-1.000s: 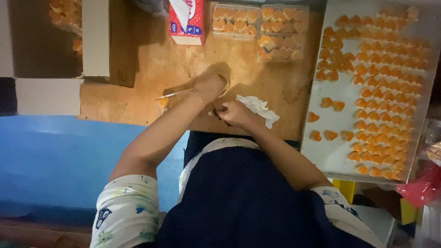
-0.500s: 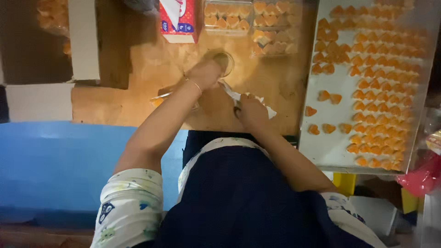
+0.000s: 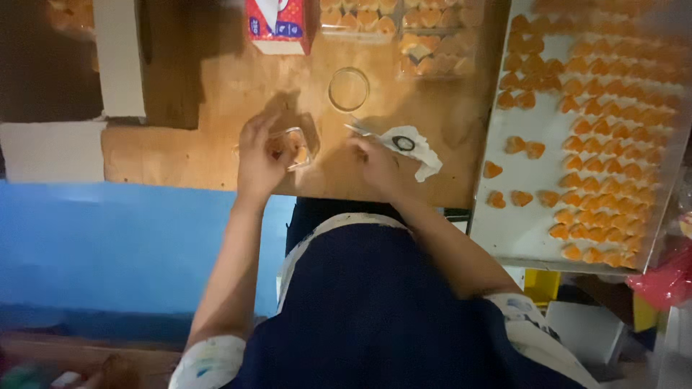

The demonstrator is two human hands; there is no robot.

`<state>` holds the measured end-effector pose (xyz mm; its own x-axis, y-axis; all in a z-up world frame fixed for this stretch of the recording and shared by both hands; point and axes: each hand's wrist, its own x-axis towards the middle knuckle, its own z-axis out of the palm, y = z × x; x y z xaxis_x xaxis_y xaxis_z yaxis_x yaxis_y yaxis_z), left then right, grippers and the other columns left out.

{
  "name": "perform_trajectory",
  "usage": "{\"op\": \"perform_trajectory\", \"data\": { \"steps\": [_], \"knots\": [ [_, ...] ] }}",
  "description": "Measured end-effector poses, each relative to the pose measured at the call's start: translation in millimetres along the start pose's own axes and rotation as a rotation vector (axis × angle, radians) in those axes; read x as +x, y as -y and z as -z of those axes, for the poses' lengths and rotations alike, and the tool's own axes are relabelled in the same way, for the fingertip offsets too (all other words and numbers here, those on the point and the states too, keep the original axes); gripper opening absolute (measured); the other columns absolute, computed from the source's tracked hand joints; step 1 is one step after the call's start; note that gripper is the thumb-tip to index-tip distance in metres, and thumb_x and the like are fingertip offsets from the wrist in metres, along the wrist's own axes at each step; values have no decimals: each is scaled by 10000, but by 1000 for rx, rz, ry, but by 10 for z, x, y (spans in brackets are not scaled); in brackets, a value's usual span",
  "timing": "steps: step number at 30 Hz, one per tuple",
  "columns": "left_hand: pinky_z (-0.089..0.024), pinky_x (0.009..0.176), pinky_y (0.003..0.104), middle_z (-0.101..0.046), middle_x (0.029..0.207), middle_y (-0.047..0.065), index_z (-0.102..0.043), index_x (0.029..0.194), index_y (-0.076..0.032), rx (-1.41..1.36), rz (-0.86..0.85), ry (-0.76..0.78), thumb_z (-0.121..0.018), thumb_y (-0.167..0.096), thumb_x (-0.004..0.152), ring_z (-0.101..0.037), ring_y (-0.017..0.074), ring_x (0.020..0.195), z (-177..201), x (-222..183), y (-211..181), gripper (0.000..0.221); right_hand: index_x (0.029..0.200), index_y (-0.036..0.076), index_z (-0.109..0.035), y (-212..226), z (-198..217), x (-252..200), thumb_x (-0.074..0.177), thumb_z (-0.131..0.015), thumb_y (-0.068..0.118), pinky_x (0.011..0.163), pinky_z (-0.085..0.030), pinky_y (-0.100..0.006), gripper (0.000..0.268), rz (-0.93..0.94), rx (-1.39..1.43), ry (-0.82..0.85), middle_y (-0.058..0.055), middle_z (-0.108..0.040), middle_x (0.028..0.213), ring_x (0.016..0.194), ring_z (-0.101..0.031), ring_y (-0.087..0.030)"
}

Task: The person tapes closed a clear plastic container filled with heart-shaped cookies and places it into a cardboard box with other containers.

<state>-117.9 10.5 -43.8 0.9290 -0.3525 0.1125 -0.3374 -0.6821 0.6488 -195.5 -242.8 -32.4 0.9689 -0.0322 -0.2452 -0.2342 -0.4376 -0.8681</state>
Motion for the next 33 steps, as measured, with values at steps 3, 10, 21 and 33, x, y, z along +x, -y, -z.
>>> {"op": "perform_trajectory", "data": {
  "steps": [3,10,21,33],
  "knots": [
    [-237,1186,636,-489,1463,185,-494,1525,-141,49,23,33,-787,-155,746,-344,495,1429,89,-273,-161,833,1405,-89,-551,-328,-506,223,988,-528,-56,1012,-519,-456,419,-9,471,143,-333,-591,1351,1270,-585,-441],
    [-94,1126,798,-430,1527,175,-436,1537,-111,188,103,159,-967,-216,568,-171,558,1472,93,-375,-243,1111,1542,75,-483,-428,-1084,258,906,-638,-123,1057,-521,-416,683,66,549,86,-221,-619,1306,1242,-583,-344],
    [-50,1159,766,-404,1539,109,-396,1579,-177,228,161,206,-939,-276,617,-97,465,1516,59,-359,-243,1109,1296,127,-709,-510,-1131,92,884,-731,-5,1008,-558,-310,434,-96,527,-10,-110,-724,1242,1208,-659,-257],
    [-67,1135,749,-615,1250,48,-607,1300,-208,624,45,276,-831,-193,811,-497,349,1272,-13,-125,45,538,1662,103,-165,-291,-943,345,760,-903,91,1126,-441,-587,1166,203,389,214,-401,-368,1540,1332,-492,-549]
  ]
}}
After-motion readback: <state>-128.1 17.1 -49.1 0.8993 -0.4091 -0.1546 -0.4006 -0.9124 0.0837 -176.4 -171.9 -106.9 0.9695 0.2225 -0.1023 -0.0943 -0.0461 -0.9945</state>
